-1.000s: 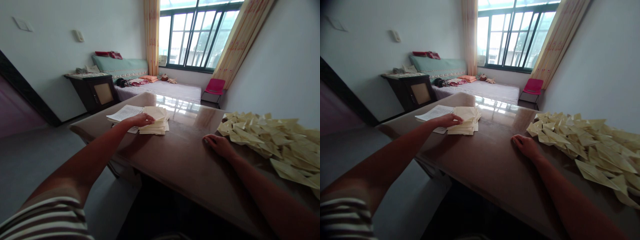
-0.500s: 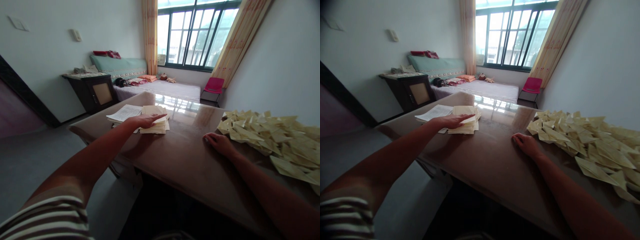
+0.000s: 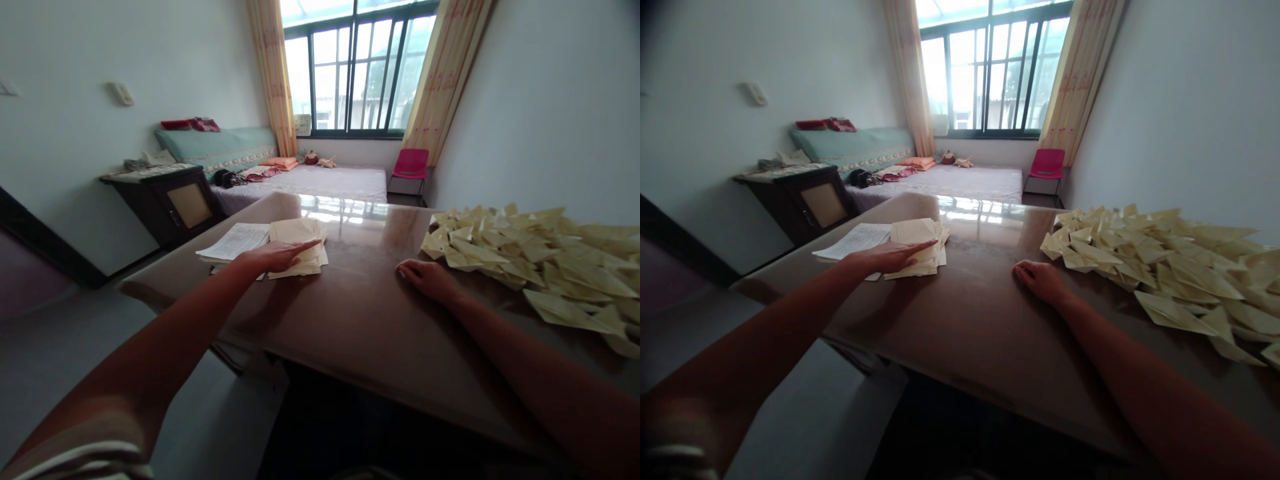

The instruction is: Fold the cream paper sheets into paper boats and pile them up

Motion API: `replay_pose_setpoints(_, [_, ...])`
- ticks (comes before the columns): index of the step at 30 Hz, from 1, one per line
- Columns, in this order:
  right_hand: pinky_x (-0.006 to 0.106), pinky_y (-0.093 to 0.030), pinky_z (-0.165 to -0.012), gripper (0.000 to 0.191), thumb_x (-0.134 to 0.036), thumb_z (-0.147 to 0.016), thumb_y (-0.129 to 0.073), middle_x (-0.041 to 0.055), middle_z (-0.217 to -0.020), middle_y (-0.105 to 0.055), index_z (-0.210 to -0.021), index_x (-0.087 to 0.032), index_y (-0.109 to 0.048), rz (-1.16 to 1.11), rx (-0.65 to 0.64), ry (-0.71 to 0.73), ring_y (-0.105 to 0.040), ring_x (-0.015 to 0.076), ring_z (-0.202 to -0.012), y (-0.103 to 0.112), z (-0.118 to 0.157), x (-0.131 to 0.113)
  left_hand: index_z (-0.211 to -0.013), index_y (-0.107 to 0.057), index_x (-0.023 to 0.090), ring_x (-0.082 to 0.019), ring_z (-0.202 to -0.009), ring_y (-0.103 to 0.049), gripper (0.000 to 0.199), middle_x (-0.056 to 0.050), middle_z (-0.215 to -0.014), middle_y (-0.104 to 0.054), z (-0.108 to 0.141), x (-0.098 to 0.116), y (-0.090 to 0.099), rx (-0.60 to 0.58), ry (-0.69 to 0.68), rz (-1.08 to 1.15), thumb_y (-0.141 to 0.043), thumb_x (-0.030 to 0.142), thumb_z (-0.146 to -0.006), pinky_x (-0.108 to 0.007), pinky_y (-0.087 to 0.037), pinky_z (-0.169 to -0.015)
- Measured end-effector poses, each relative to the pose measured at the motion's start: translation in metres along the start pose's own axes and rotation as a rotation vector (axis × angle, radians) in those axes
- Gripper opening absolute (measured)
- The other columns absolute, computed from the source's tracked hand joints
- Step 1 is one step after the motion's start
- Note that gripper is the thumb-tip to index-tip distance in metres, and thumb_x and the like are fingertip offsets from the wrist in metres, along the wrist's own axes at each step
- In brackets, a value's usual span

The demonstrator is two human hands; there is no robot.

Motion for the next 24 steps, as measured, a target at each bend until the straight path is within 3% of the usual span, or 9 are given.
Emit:
replay_pose_setpoints(9, [0.027,-0.047,-0.073,0.035,-0.044,-0.091,-0.043,0.0046,-0.089,-0.074,-0.097,-0.023,-0.07,-0.024,0.017,-0.024,-0.068,0.0205,-0.079,0.0,-0.001,0.0,-0.15,-0.002,0.03,-0.031,-0.129,-0.046,0.076,-0.01,-0.149,-0.035,0.003,-0.016,0.007,0.023,0.138,0.025,-0.034,0.063,-0.089,-0.041,-0.035,-0.103])
replay_pose_setpoints(15, [0.026,-0.046,-0.072,0.036,-0.043,-0.091,-0.042,0.0052,-0.089,-0.074,-0.097,-0.023,-0.071,-0.024,0.015,-0.031,-0.067,0.0207,-0.078,0.002,-0.001,-0.001,-0.151,-0.011,0.028,-0.026,-0.134,-0.04,0.061,-0.005,-0.152,-0.031,0.001,-0.036,0.01,0.097,0.205,0.097,-0.012,0.055,-0.096,-0.039,-0.031,-0.108])
replay_pose_setpoints(24, [0.026,-0.046,-0.072,0.035,-0.043,-0.091,-0.044,0.0044,-0.088,-0.075,-0.097,-0.024,-0.072,-0.012,0.025,-0.034,-0.067,0.0201,-0.078,0.003,-0.001,-0.003,-0.15,-0.014,0.026,-0.026,-0.118,-0.056,0.057,-0.007,-0.136,-0.054,0.0,-0.047,0.011,0.166,0.223,0.027,-0.025,0.04,-0.096,-0.037,-0.042,-0.097])
Point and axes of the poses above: each hand's wrist, its own z-axis away from the middle knuckle, its own y-axis out of the back of the hand, x = y × z, the point moved 10 cm from there along -z, towards the middle knuckle
